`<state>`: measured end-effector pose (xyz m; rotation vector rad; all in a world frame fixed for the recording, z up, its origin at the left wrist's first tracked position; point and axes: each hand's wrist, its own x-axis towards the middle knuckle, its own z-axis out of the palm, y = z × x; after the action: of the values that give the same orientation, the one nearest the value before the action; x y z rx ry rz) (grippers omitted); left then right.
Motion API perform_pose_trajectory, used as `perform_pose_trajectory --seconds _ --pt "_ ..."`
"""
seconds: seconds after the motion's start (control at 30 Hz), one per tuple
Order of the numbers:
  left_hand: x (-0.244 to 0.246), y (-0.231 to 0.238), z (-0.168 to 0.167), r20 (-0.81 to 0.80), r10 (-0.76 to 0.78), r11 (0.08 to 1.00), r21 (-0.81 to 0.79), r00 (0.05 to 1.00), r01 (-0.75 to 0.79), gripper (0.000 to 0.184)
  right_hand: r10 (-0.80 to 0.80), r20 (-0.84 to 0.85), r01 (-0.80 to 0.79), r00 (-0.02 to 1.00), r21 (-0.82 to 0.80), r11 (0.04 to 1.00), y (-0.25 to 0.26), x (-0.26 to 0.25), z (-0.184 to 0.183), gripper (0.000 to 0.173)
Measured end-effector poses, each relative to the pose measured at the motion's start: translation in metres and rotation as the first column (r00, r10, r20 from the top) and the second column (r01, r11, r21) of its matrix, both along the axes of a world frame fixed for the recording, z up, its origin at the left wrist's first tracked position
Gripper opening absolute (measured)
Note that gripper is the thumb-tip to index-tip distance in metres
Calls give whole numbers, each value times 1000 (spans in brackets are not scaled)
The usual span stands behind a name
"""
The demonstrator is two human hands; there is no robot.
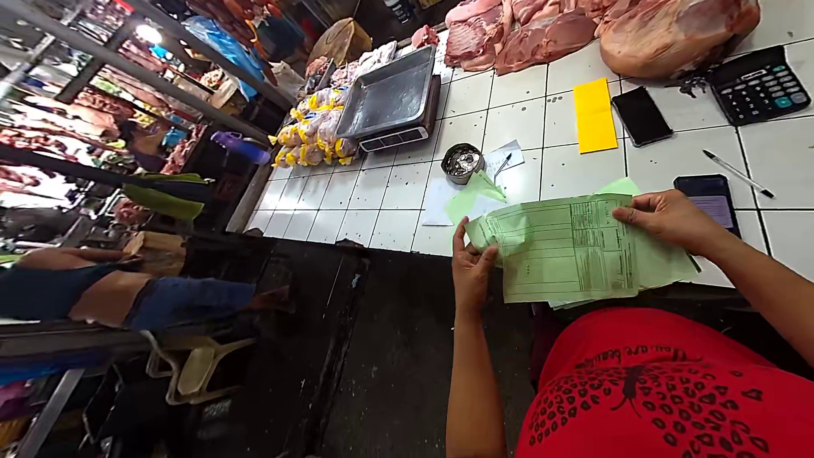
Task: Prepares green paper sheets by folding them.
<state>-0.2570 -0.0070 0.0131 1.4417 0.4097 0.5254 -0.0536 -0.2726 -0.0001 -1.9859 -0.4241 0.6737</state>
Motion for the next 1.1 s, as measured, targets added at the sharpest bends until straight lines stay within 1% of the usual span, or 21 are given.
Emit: perform_pose_trajectory --seconds 0.07,0.17,0.27,0.33,0.43,0.57,0.63,0.7,0.73,0.8,0.83,0.87,0.9,0.93,1.0,1.03,1.07,1.1 --pt "-8 -3 3 41 7 998 59 999 -10 80 20 -19 -20 1000 -25 999 -1 1 -1 31" --pt "-13 -13 8 92 21 990 139 996 -34 80 46 -42 -49 998 -66 997 -1 0 -6 27" --pt "-13 -22 16 159 51 989 129 986 -72 78 71 -89 -77 994 -72 994 2 -2 -10 27" --pt "-11 -30 27 186 55 990 116 981 -77 74 72 -116 -80 991 -61 995 4 -4 -12 26" --pt "-7 -38 46 164 59 980 180 985 -89 70 67 -106 -74 992 -66 995 6 -2 -11 27" --pt "-8 -36 55 85 47 966 251 995 -67 65 64 24 -60 998 -143 988 10 8 -8 31" --pt "-10 -32 55 42 17 964 263 999 -27 51 66 92 -48 994 -185 982 12 12 -6 34" --pt "-10 -29 54 6 22 972 235 1000 -23 32 64 169 -27 983 -209 977 15 13 -5 37" --pt "-9 -28 54 -22 34 977 211 999 -28 27 63 197 -23 978 -199 980 18 12 -6 37" --pt "-7 -29 57 -96 62 986 162 993 -45 23 55 238 -20 970 -149 989 25 8 -7 34" --pt "-5 -31 60 -136 94 987 146 986 -73 22 39 272 -10 961 -109 994 29 6 -8 30" --pt "-2 -32 63 -179 150 979 164 972 -121 21 24 305 -1 952 -74 997 33 4 -9 29" --pt "1 -31 64 -222 220 959 225 950 -170 21 15 351 3 936 -51 999 37 4 -9 37" --pt "4 -29 65 -262 297 925 318 918 -209 21 10 423 2 906 -28 1000 41 3 -9 47" --pt "10 -25 65 -308 435 832 497 846 -247 23 16 583 -50 813 42 998 51 -2 -6 62" --pt "13 -24 64 -318 468 806 536 824 -251 25 44 633 -120 773 77 990 55 -7 -1 66" --pt "16 -24 64 -328 471 811 527 819 -255 27 98 661 -218 744 102 971 61 -13 6 70" --pt "20 -25 65 -331 442 843 471 833 -260 30 164 683 -322 712 108 941 67 -23 12 76"
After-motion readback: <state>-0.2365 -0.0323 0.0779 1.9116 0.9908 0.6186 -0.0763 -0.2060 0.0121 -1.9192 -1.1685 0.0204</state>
